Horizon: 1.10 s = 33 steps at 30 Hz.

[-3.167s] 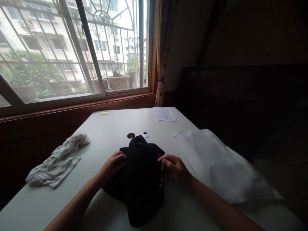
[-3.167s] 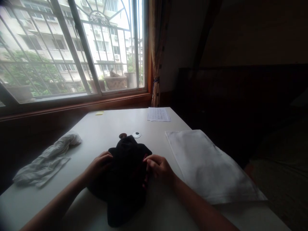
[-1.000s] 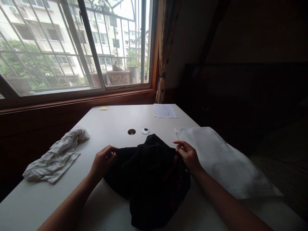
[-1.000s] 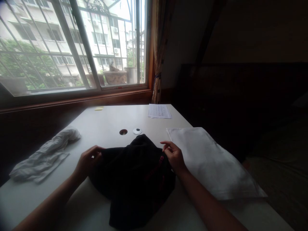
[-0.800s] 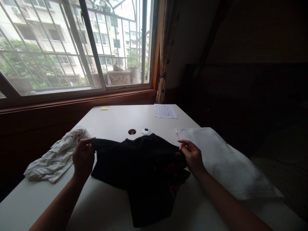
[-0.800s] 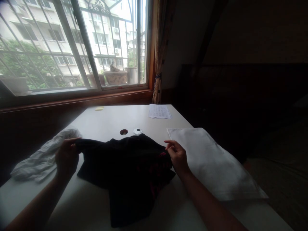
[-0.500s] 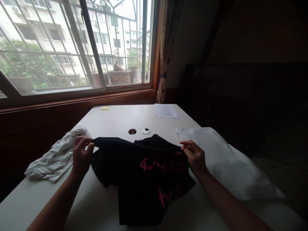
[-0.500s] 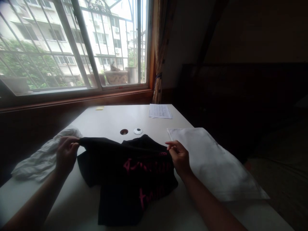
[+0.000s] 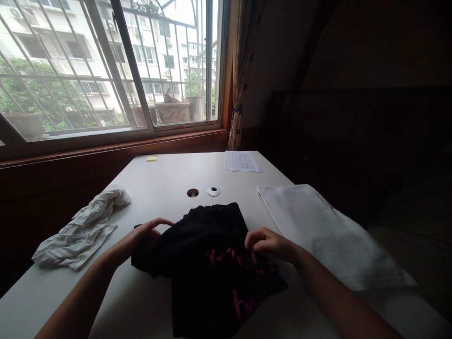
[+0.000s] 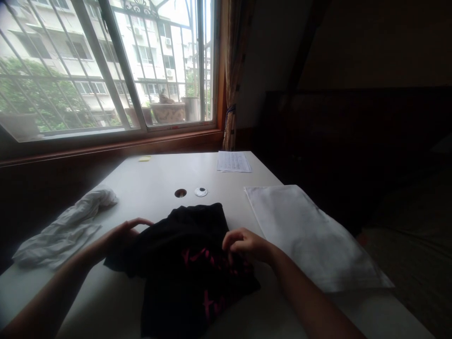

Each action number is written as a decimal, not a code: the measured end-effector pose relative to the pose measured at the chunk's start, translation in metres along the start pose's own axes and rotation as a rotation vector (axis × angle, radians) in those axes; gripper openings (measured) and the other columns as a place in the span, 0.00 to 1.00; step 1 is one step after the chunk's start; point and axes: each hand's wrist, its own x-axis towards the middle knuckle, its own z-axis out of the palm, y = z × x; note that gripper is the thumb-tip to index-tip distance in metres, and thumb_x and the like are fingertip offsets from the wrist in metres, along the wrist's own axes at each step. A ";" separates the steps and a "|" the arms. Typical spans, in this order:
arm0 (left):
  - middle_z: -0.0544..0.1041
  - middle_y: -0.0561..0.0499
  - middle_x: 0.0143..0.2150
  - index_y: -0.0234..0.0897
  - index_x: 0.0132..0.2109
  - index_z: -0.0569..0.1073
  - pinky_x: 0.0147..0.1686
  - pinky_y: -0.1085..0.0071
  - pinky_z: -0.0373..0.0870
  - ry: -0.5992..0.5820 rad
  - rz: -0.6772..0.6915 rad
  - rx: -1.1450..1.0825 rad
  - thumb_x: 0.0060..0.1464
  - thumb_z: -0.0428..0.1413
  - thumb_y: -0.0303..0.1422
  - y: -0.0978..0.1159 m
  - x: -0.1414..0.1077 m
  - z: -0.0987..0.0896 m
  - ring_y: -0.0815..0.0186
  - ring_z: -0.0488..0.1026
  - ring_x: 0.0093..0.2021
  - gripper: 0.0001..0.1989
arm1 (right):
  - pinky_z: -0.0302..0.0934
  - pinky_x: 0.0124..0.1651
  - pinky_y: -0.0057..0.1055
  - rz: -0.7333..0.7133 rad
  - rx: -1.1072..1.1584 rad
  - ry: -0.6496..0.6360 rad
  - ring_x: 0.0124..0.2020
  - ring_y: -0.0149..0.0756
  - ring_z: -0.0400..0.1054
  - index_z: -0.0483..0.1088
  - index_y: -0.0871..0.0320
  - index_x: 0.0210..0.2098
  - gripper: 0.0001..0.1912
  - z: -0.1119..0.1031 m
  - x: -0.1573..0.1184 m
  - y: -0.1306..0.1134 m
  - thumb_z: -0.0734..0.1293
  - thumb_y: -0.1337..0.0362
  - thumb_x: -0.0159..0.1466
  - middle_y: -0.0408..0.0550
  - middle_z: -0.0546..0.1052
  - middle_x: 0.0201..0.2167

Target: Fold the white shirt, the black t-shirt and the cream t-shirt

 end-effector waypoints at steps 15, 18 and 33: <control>0.74 0.46 0.45 0.39 0.41 0.74 0.39 0.68 0.71 -0.131 0.320 0.177 0.66 0.54 0.41 0.014 0.011 0.034 0.63 0.72 0.39 0.11 | 0.69 0.56 0.41 -0.333 -0.334 0.549 0.56 0.44 0.71 0.75 0.49 0.57 0.24 -0.022 0.028 -0.031 0.74 0.54 0.62 0.51 0.75 0.57; 0.78 0.48 0.44 0.41 0.45 0.74 0.43 0.65 0.72 -0.018 0.259 0.096 0.67 0.54 0.42 0.016 0.008 0.027 0.60 0.75 0.42 0.11 | 0.63 0.62 0.49 -0.304 -0.401 0.453 0.59 0.48 0.69 0.74 0.48 0.58 0.27 -0.024 0.045 -0.027 0.76 0.55 0.60 0.50 0.76 0.57; 0.79 0.54 0.33 0.42 0.48 0.74 0.31 0.71 0.71 0.485 0.198 0.234 0.63 0.56 0.47 0.000 0.009 0.002 0.64 0.76 0.30 0.15 | 0.67 0.44 0.36 -0.655 -0.489 0.899 0.38 0.38 0.72 0.74 0.52 0.39 0.09 -0.006 0.012 -0.105 0.71 0.54 0.66 0.44 0.76 0.37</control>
